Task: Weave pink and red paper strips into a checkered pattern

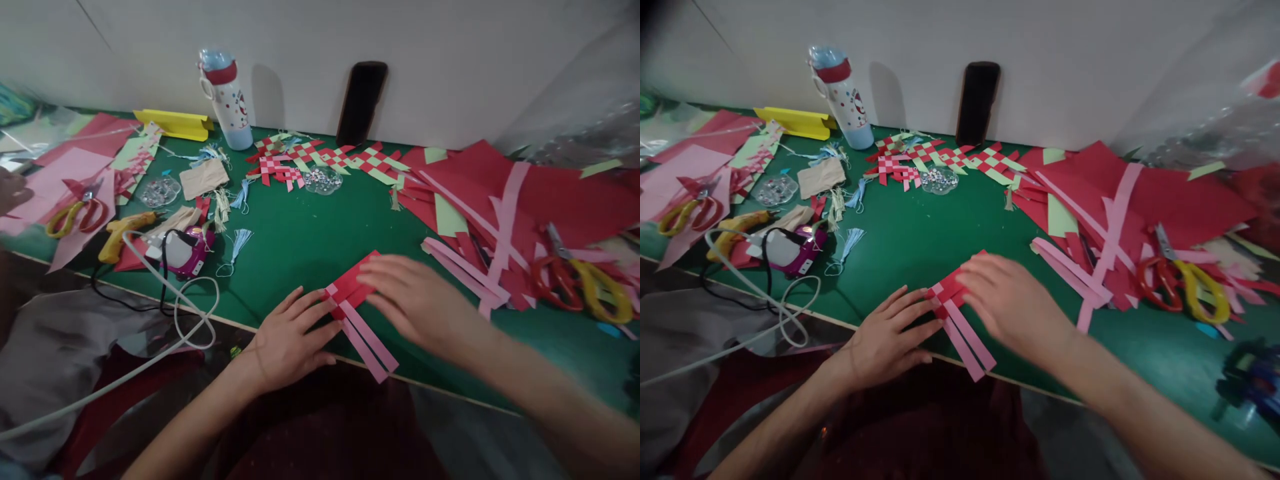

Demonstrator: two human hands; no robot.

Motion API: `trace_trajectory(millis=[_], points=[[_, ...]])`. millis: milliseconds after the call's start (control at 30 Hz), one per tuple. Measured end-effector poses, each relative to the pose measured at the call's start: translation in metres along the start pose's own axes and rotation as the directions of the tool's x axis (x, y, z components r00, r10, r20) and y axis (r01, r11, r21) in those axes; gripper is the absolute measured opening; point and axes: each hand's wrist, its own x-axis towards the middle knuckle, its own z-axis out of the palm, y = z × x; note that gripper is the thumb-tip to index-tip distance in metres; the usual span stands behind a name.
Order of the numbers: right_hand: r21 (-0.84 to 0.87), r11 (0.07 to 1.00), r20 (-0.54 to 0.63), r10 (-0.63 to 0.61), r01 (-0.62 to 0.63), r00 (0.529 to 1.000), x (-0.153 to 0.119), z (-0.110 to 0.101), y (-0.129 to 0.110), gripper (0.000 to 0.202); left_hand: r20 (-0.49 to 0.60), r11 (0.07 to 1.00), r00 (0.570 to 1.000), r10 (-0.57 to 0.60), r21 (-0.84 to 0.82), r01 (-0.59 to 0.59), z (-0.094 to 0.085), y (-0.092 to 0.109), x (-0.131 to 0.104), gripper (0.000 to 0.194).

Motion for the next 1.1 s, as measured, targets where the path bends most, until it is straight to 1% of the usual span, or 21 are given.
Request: trace_trajectory(millis=[33, 100, 167, 267, 367, 467, 633, 800, 967, 1033, 1100], points=[[0.003, 1.000, -0.033, -0.006, 0.006, 0.999, -0.013, 0.004, -0.012, 0.029, 0.011, 1.000, 1.000, 0.015, 0.005, -0.015, 0.001, -0.001, 0.000, 0.046], [0.021, 1.000, -0.030, -0.020, 0.021, 0.999, -0.034, 0.013, -0.038, 0.030, 0.023, 0.999, 0.999, 0.032, 0.013, -0.032, 0.002, -0.002, 0.001, 0.049], [0.048, 0.999, -0.020, 0.024, -0.023, 1.000, -0.049, 0.021, -0.058, 0.031, 0.024, 0.999, 0.999, 0.034, 0.015, -0.034, 0.003, -0.003, 0.001, 0.050], [0.080, 0.995, -0.032, 0.061, -0.058, 0.998, -0.063, 0.032, -0.071, 0.033, 0.032, 0.999, 0.999, 0.034, 0.018, -0.035, 0.004, -0.004, 0.001, 0.050], [0.090, 0.994, -0.063, 0.071, -0.066, 0.995, -0.070, 0.040, -0.070, 0.034, 0.035, 0.999, 0.999, 0.040, 0.031, -0.041, 0.005, -0.004, 0.000, 0.050], [0.098, 0.994, -0.080, 0.066, -0.058, 0.995, -0.072, 0.043, -0.067, 0.034, 0.029, 0.998, 0.998, 0.047, 0.041, -0.048, 0.006, -0.005, -0.001, 0.049], [0.092, 0.995, -0.076, 0.054, -0.047, 0.996, -0.076, 0.046, -0.067, 0.035, 0.051, 0.997, 0.997, 0.050, 0.061, -0.053, 0.006, -0.006, -0.001, 0.052], [0.085, 0.996, -0.065, 0.031, -0.026, 0.997, -0.078, 0.050, -0.067, 0.039, 0.047, 0.997, 0.998, 0.047, 0.064, -0.050, 0.005, -0.006, 0.001, 0.052], [0.093, 0.995, 0.008, -0.024, 0.023, 1.000, -0.084, 0.039, -0.057, 0.043, 0.027, 0.996, 0.999, 0.041, 0.081, -0.043, -0.001, 0.005, 0.001, 0.048], [0.104, 0.993, 0.057, -0.061, 0.055, 0.997, -0.088, 0.032, -0.049, 0.049, 0.044, 0.996, 0.998, 0.039, 0.078, -0.043, -0.004, 0.012, 0.000, 0.045], [0.110, 0.992, 0.091, -0.070, 0.060, 0.993, -0.091, 0.026, -0.042, 0.053, 0.061, 0.997, 0.997, 0.038, 0.066, -0.042, -0.006, 0.017, 0.000, 0.042]])
